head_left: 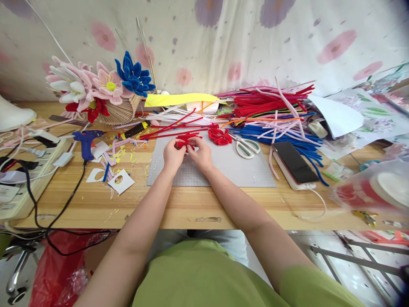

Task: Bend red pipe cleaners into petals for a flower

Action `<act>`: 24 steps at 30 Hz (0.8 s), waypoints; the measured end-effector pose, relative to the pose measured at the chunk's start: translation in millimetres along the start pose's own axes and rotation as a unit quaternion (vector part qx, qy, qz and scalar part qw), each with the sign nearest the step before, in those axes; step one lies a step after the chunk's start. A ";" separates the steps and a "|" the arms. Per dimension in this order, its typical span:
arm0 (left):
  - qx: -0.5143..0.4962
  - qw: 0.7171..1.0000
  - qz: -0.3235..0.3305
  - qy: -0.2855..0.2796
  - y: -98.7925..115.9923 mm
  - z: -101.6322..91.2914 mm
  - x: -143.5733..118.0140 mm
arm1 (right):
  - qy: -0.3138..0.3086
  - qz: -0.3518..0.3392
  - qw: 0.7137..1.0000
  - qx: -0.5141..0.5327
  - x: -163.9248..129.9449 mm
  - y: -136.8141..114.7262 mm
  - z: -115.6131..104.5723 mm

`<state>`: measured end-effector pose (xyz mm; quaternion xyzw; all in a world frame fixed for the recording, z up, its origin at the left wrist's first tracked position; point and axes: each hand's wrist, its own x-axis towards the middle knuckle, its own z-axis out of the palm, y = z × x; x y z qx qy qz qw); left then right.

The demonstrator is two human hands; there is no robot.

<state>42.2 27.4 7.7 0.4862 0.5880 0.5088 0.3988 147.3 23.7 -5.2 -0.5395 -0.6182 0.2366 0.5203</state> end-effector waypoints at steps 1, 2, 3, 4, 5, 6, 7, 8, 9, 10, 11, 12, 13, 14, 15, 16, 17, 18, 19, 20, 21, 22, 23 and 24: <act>-0.009 1.000 -0.014 -0.007 -0.2 0.5 1.1 | 0.008 -0.006 1.000 -0.009 -0.3 -0.2 -0.4; -0.014 0.999 -0.026 -0.014 -0.5 0.8 2.2 | 0.013 -0.011 1.000 -0.016 -0.6 -0.5 -0.9; -0.017 0.999 -0.035 -0.020 -1.0 0.9 3.3 | 0.016 -0.015 1.000 -0.021 -0.9 -0.8 -1.4; -0.016 0.999 -0.039 -0.025 -1.7 0.8 4.5 | 0.017 -0.016 0.999 -0.023 -1.0 -1.1 -1.9; -0.016 0.999 -0.041 -0.029 -2.7 0.4 5.7 | 0.016 -0.015 0.999 -0.023 -1.0 -1.2 -2.3; -0.017 0.999 -0.037 -0.033 -4.1 0.0 6.8 | 0.013 -0.011 1.000 -0.021 -0.8 -1.1 -2.4; -0.019 0.999 -0.029 -0.037 -5.6 -0.5 7.6 | 0.009 -0.006 1.000 -0.015 -0.4 -0.8 -2.4; -0.021 0.999 -0.016 -0.040 -7.2 -1.1 8.2 | 0.003 0.004 1.000 -0.005 0.2 0.0 -2.1; -0.020 0.999 0.000 -0.042 -8.8 -1.6 8.4 | -0.004 0.016 1.000 0.008 0.9 1.1 -1.5; -0.018 0.999 0.018 -0.041 -10.2 -2.1 8.2 | -0.012 0.031 0.999 0.025 1.7 2.7 -0.7; -0.015 0.999 0.036 -0.037 -11.3 -2.6 7.7 | -0.021 0.046 0.998 0.045 2.6 4.5 0.4; -0.008 0.998 0.052 -0.029 -12.1 -2.9 7.0 | -0.032 0.060 0.995 0.067 3.3 6.6 1.6; -0.002 0.998 0.064 -0.020 -12.6 -3.2 6.2 | -0.042 0.072 0.993 0.089 4.0 8.7 2.9; 0.004 0.997 0.072 -0.011 -12.7 -3.5 5.4 | -0.054 0.081 0.989 0.108 4.5 10.6 4.2; 0.009 0.997 0.076 -0.005 -12.7 -3.8 5.0 | -0.065 0.087 0.986 0.123 4.8 12.2 5.2; 0.016 0.997 0.078 -0.001 -12.4 -4.2 4.8 | -0.075 0.092 0.984 0.133 4.9 13.3 6.0; 0.026 0.997 0.079 -0.001 -11.9 -4.7 5.0 | -0.081 0.094 0.983 0.136 4.8 13.7 6.3; 0.039 0.996 0.080 -0.003 -11.3 -5.3 5.4 | -0.084 0.096 0.983 0.131 4.5 13.5 6.3; 0.055 0.995 0.084 -0.005 -10.4 -6.0 6.0 | -0.083 0.096 0.985 0.120 4.1 12.5 5.8; 0.075 0.993 0.089 -0.008 -9.3 -6.7 6.6 | -0.078 0.094 0.987 0.105 3.5 11.0 5.0; 0.096 0.991 0.092 -0.010 -7.8 -7.4 7.1 | -0.072 0.091 0.989 0.087 2.8 9.0 4.0; 0.116 0.989 0.094 -0.010 -5.9 -8.0 7.1 | -0.065 0.087 0.992 0.069 2.1 6.9 3.0; 0.136 0.986 0.093 -0.008 -3.6 -8.4 6.8 | -0.059 0.082 0.994 0.051 1.3 4.8 2.1; 0.154 0.984 0.092 -0.004 -1.0 -8.6 5.9 | -0.054 0.077 0.995 0.037 0.6 3.1 1.6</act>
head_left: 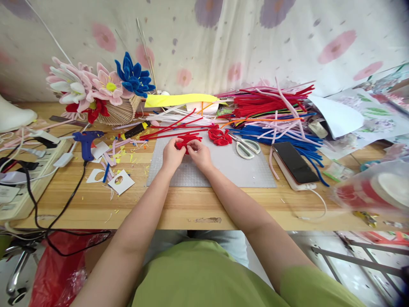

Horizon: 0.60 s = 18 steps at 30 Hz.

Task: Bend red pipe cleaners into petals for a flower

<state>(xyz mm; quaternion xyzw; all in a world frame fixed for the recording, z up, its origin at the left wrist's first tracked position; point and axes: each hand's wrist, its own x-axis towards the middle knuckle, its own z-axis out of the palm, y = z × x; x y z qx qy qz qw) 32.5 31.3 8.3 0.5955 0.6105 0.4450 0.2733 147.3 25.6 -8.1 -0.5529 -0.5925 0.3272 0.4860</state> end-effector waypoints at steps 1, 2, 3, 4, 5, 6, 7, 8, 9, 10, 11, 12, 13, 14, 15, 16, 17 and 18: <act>0.015 1.000 -0.003 0.003 2.8 -0.9 -0.7 | 0.005 -0.003 1.000 -0.011 -0.6 -1.0 -0.1; 0.027 1.000 -0.005 0.008 5.6 -1.6 -1.7 | 0.007 -0.006 1.000 -0.018 -0.8 -1.3 -0.1; 0.033 0.999 -0.005 0.012 8.3 -2.3 -2.7 | 0.007 -0.008 1.000 -0.019 -0.4 -0.8 -0.2; 0.034 0.999 -0.004 0.016 10.5 -3.1 -3.6 | 0.002 -0.010 1.000 -0.012 0.5 0.4 -0.6; 0.027 0.999 -0.001 0.017 12.3 -4.0 -4.0 | -0.009 -0.014 1.000 0.004 2.0 2.1 -1.6; 0.010 1.000 0.000 0.016 13.5 -5.3 -3.9 | -0.029 -0.021 0.999 0.028 3.8 3.9 -3.3; -0.020 1.000 -0.005 0.011 14.2 -6.9 -3.1 | -0.058 -0.028 0.996 0.057 5.8 5.7 -5.7; -0.061 0.998 -0.020 0.002 14.6 -9.2 -1.7 | -0.098 -0.037 0.991 0.086 7.8 7.0 -8.9; -0.110 0.993 -0.045 -0.010 15.0 -12.0 0.3 | -0.145 -0.041 0.983 0.109 9.5 7.8 -12.4; -0.162 0.984 -0.075 -0.021 15.4 -15.3 2.6 | -0.196 -0.043 0.972 0.123 10.7 7.8 -16.0; -0.209 0.971 -0.106 -0.033 16.0 -19.1 5.0 | -0.239 -0.045 0.962 0.125 11.4 7.1 -19.3; -0.248 0.959 -0.130 -0.044 16.7 -22.9 7.2 | -0.264 -0.048 0.955 0.126 11.6 5.9 -22.0; -0.278 0.948 -0.143 -0.057 17.5 -26.5 9.0 | -0.276 -0.053 0.951 0.131 11.3 4.1 -24.0; -0.302 0.939 -0.149 -0.076 18.3 -29.5 10.2 | -0.281 -0.058 0.948 0.137 10.6 2.1 -25.1; -0.319 0.931 -0.152 -0.093 18.8 -31.6 10.9 | -0.282 -0.061 0.947 0.143 9.7 0.0 -25.7; -0.330 0.925 -0.153 -0.107 19.0 -32.7 11.0 | -0.283 -0.061 0.946 0.148 8.7 -2.0 -25.7; -0.334 0.923 -0.154 -0.116 18.8 -32.7 10.6 | -0.288 -0.058 0.944 0.152 7.8 -3.8 -25.5; -0.332 0.923 -0.155 -0.120 18.2 -31.9 9.9 | -0.295 -0.052 0.941 0.155 7.0 -5.3 -25.3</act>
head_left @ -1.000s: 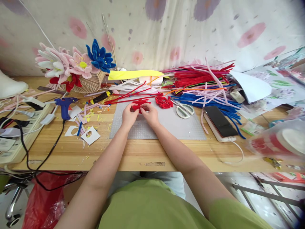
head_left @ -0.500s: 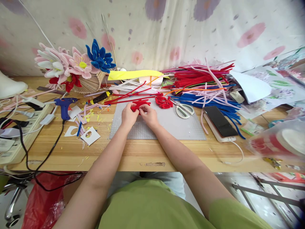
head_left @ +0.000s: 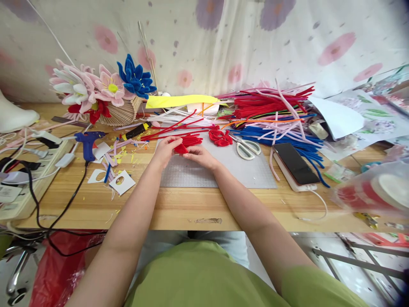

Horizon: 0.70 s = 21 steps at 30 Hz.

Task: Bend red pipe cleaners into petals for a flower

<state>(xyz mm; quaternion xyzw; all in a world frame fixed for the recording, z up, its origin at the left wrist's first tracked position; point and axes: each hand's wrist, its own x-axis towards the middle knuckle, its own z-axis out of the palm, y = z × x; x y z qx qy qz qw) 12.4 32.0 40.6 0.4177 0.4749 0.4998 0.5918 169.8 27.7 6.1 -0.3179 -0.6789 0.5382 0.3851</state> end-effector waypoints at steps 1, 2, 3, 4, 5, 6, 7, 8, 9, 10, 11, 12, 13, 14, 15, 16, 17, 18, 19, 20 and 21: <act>0.005 1.000 -0.001 0.001 -1.8 0.7 -0.3 | -0.007 0.007 1.000 0.007 -0.2 -1.0 0.8; 0.010 1.000 0.000 0.001 -3.8 1.7 -0.5 | -0.012 0.013 1.000 0.016 -0.4 -1.7 1.4; 0.012 1.000 0.001 0.001 -5.7 2.6 -0.7 | -0.015 0.017 0.999 0.027 -0.5 -2.2 1.7; 0.011 1.000 0.001 0.000 -7.3 3.6 -0.9 | -0.016 0.018 0.999 0.037 -0.5 -2.5 1.9; 0.010 1.000 -0.003 0.001 -8.4 4.4 -1.1 | -0.013 0.016 0.999 0.045 -0.3 -2.6 1.9; 0.013 1.000 -0.016 0.003 -9.1 5.0 -1.3 | -0.009 0.014 0.999 0.049 -0.1 -2.6 2.1; 0.019 0.999 -0.037 0.002 -9.4 5.5 -1.6 | -0.002 0.011 0.999 0.051 0.3 -2.4 2.4; 0.026 0.998 -0.065 -0.006 -9.5 5.9 -1.8 | 0.007 0.009 0.999 0.052 0.7 -2.0 2.8; 0.028 0.995 -0.096 -0.021 -9.4 6.1 -1.8 | 0.017 0.008 0.998 0.053 1.2 -1.7 3.5; 0.022 0.991 -0.128 -0.040 -9.4 6.3 -1.6 | 0.028 0.006 0.998 0.054 1.7 -1.4 4.4; 0.008 0.986 -0.155 -0.059 -9.4 6.6 -1.2 | 0.038 0.006 0.998 0.054 2.1 -1.3 5.4; -0.011 0.981 -0.177 -0.074 -9.4 7.1 -0.6 | 0.045 0.005 0.997 0.055 2.4 -1.4 6.4; -0.030 0.977 -0.194 -0.081 -9.3 7.7 0.3 | 0.052 0.004 0.997 0.054 2.5 -1.8 7.5; -0.045 0.974 -0.207 -0.082 -9.1 8.6 1.3 | 0.059 0.003 0.997 0.054 2.5 -2.4 8.4; -0.056 0.971 -0.218 -0.080 -8.8 9.8 2.3 | 0.068 0.001 0.996 0.053 2.4 -3.2 9.3; -0.064 0.969 -0.224 -0.078 -8.2 11.2 3.3 | 0.076 -0.003 0.996 0.051 2.3 -4.2 9.9; -0.071 0.968 -0.227 -0.079 -7.5 12.7 4.1 | 0.085 -0.008 0.995 0.049 2.1 -5.2 10.4; -0.079 0.967 -0.228 -0.083 -6.7 14.4 4.6 | 0.094 -0.015 0.994 0.047 1.9 -6.1 10.6; -0.086 0.966 -0.227 -0.087 -6.0 16.0 4.8 | 0.102 -0.022 0.994 0.044 1.8 -7.0 10.6; -0.091 0.966 -0.224 -0.092 -5.5 17.4 4.7 | 0.108 -0.027 0.993 0.042 1.7 -7.6 10.4; -0.094 0.966 -0.220 -0.098 -5.3 18.6 4.3 | 0.113 -0.030 0.992 0.040 1.6 -8.1 10.0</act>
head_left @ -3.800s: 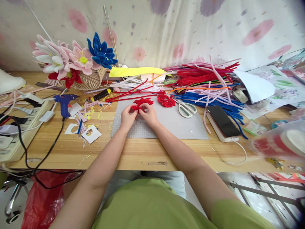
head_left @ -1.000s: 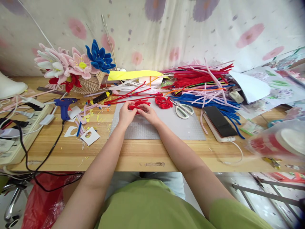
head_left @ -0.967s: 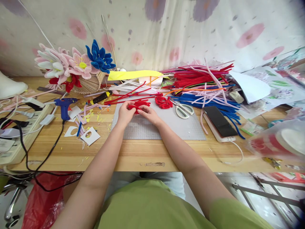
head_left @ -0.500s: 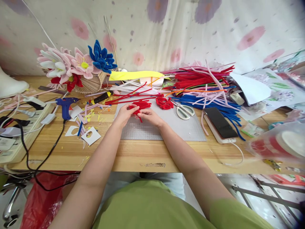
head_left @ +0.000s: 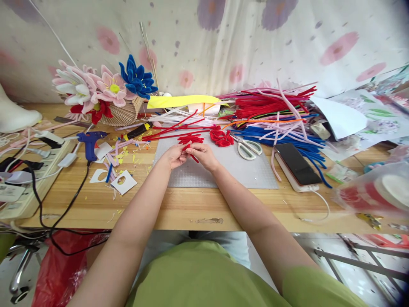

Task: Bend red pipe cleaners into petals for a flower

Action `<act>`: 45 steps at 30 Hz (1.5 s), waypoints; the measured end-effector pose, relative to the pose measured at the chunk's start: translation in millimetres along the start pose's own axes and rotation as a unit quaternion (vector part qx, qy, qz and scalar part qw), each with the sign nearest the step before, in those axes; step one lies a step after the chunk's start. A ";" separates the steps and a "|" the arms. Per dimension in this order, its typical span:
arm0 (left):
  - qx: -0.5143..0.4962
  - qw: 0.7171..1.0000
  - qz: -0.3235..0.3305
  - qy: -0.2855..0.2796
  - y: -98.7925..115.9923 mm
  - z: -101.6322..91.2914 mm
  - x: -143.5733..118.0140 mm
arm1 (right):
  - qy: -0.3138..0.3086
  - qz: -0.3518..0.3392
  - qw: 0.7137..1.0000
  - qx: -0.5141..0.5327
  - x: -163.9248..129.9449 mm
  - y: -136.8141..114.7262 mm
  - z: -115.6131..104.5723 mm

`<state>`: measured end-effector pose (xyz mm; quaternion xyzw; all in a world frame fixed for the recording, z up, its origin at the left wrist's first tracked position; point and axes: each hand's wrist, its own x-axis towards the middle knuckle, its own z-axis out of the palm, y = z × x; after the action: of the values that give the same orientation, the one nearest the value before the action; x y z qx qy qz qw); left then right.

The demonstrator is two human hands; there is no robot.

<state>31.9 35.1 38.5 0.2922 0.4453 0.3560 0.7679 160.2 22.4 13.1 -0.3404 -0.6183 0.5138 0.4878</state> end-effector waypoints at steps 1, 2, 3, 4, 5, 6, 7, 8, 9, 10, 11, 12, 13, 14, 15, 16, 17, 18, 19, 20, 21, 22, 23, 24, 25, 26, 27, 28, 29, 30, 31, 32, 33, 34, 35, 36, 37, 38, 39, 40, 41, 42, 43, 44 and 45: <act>0.002 1.000 0.004 -0.007 -0.5 0.7 -0.3 | 0.001 0.000 1.000 0.000 0.1 -0.3 -0.6; 0.009 1.000 0.008 -0.013 -1.2 0.7 -0.8 | -0.001 0.004 1.000 0.003 0.3 -0.6 -1.4; 0.018 1.000 0.015 -0.016 -2.1 -0.1 -1.4 | -0.008 0.010 1.000 0.008 0.5 -0.7 -2.4; 0.030 0.999 0.023 -0.018 -2.8 -1.6 -2.1 | -0.018 0.017 1.000 0.016 0.6 -0.9 -3.5; 0.045 0.998 0.033 -0.016 -3.2 -3.9 -2.8 | -0.030 0.024 0.999 0.024 0.8 -0.9 -4.8; 0.062 0.997 0.044 -0.012 -3.1 -6.9 -3.5 | -0.044 0.029 0.998 0.029 0.9 -0.9 -6.2; 0.080 0.995 0.057 -0.006 -2.6 -10.2 -4.2 | -0.057 0.033 0.997 0.030 0.9 -0.7 -7.7; 0.099 0.993 0.069 0.003 -1.7 -13.7 -4.9 | -0.069 0.036 0.997 0.028 0.8 -0.3 -9.3; 0.118 0.990 0.081 0.013 -0.4 -17.0 -5.6 | -0.080 0.038 0.996 0.024 0.8 0.5 -10.9; 0.138 0.986 0.091 0.023 1.1 -19.8 -6.2 | -0.090 0.042 0.995 0.022 0.6 1.7 -12.5; 0.158 0.982 0.102 0.033 2.7 -21.8 -6.8 | -0.099 0.046 0.994 0.025 0.5 3.2 -14.0; 0.177 0.976 0.117 0.043 4.2 -23.0 -7.3 | -0.110 0.053 0.992 0.032 0.4 4.8 -15.4; 0.195 0.970 0.137 0.053 5.6 -23.2 -7.7 | -0.123 0.062 0.990 0.041 0.2 6.5 -16.5; 0.212 0.962 0.162 0.062 6.7 -22.6 -8.2 | -0.136 0.071 0.987 0.048 -0.1 7.9 -17.2; 0.226 0.953 0.192 0.068 7.6 -21.4 -8.7 | -0.148 0.080 0.984 0.050 -0.5 9.1 -17.4; 0.237 0.943 0.222 0.071 8.3 -20.1 -9.1 | -0.157 0.088 0.982 0.049 -0.9 9.9 -17.1; 0.246 0.936 0.244 0.068 8.6 -18.8 -9.5 | -0.162 0.093 0.981 0.046 -1.4 10.4 -16.3; 0.254 0.932 0.253 0.057 8.4 -17.8 -9.9 | -0.163 0.093 0.981 0.043 -1.8 10.8 -15.2; 0.260 0.932 0.247 0.044 7.8 -17.4 -10.2 | -0.163 0.091 0.982 0.041 -2.2 11.1 -13.8; 0.262 0.937 0.229 0.032 6.5 -17.5 -10.5 | -0.164 0.086 0.982 0.042 -2.5 11.6 -12.3; 0.263 0.943 0.201 0.024 4.7 -18.2 -10.6 | -0.167 0.081 0.982 0.045 -2.6 12.4 -10.9; 0.259 0.950 0.171 0.021 2.3 -19.1 -10.7 | -0.168 0.078 0.981 0.049 -2.7 13.5 -9.6; 0.249 0.957 0.144 0.022 -0.5 -20.2 -10.7 | -0.166 0.078 0.982 0.054 -2.6 14.8 -8.5; 0.235 0.963 0.126 0.028 -3.4 -21.1 -10.7 | -0.158 0.079 0.983 0.057 -2.4 16.2 -7.7; 0.212 0.970 0.118 0.032 -6.1 -21.8 -10.6 | -0.147 0.081 0.984 0.060 -2.2 17.7 -7.0; 0.191 0.974 0.118 0.037 -8.4 -22.1 -10.4 | -0.136 0.083 0.985 0.060 -1.9 18.9 -6.4; 0.174 0.976 0.125 0.043 -9.9 -22.1 -10.2 | -0.125 0.082 0.987 0.059 -1.6 19.8 -5.9; 0.166 0.976 0.135 0.046 -10.7 -21.9 -9.8 | -0.119 0.079 0.988 0.056 -1.3 20.4 -5.4; 0.167 0.974 0.146 0.048 -10.7 -21.5 -9.3 | -0.115 0.077 0.989 0.054 -1.1 20.5 -5.0; 0.176 0.970 0.157 0.049 -9.9 -21.1 -8.7 | -0.111 0.074 0.990 0.050 -0.9 20.3 -4.6; 0.191 0.966 0.168 0.049 -8.5 -20.8 -8.2 | -0.107 0.072 0.991 0.046 -0.7 19.9 -4.3; 0.207 0.961 0.179 0.047 -6.8 -20.6 -7.8 | -0.101 0.070 0.992 0.040 -0.6 19.3 -4.1; 0.222 0.955 0.191 0.045 -4.9 -20.4 -7.7 | -0.096 0.067 0.993 0.032 -0.4 18.7 -4.1; 0.236 0.948 0.208 0.041 -3.0 -20.3 -7.7 | -0.092 0.063 0.993 0.024 -0.2 18.2 -4.1; 0.250 0.941 0.227 0.035 -1.1 -20.0 -8.1 | -0.090 0.059 0.994 0.017 0.0 17.8 -4.2; 0.267 0.931 0.246 0.027 0.6 -19.7 -8.5 | -0.090 0.054 0.994 0.011 0.2 17.6 -4.4; 0.286 0.921 0.266 0.020 2.1 -19.4 -9.1 | -0.091 0.051 0.994 0.009 0.4 17.6 -4.6; 0.306 0.909 0.283 0.014 3.4 -19.0 -9.6 | -0.093 0.049 0.994 0.009 0.6 17.7 -4.8; 0.326 0.897 0.298 0.011 4.4 -18.7 -9.9 | -0.094 0.048 0.994 0.010 0.7 17.8 -5.0; 0.346 0.886 0.307 0.010 5.2 -18.6 -9.9 | -0.094 0.047 0.994 0.012 0.8 18.0 -5.1; 0.363 0.877 0.315 0.010 5.9 -18.8 -9.7 | -0.094 0.045 0.994 0.014 0.8 18.1 -5.2; 0.377 0.869 0.320 0.012 6.4 -19.1 -9.3 | -0.093 0.043 0.995 0.015 0.8 18.1 -5.4; 0.389 0.862 0.324 0.012 6.9 -19.6 -8.9 | -0.093 0.040 0.995 0.015 0.8 17.9 -5.5; 0.401 0.856 0.327 0.012 7.4 -20.1 -8.6 | -0.094 0.038 0.995 0.015 0.7 17.5 -5.6; 0.412 0.850 0.329 0.011 8.0 -20.5 -8.7 | -0.094 0.037 0.995 0.015 0.7 17.0 -5.7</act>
<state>8.2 35.4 39.9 0.7072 0.4371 0.3751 0.4099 164.0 28.9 -3.2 -0.3059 -0.6408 0.5704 0.4128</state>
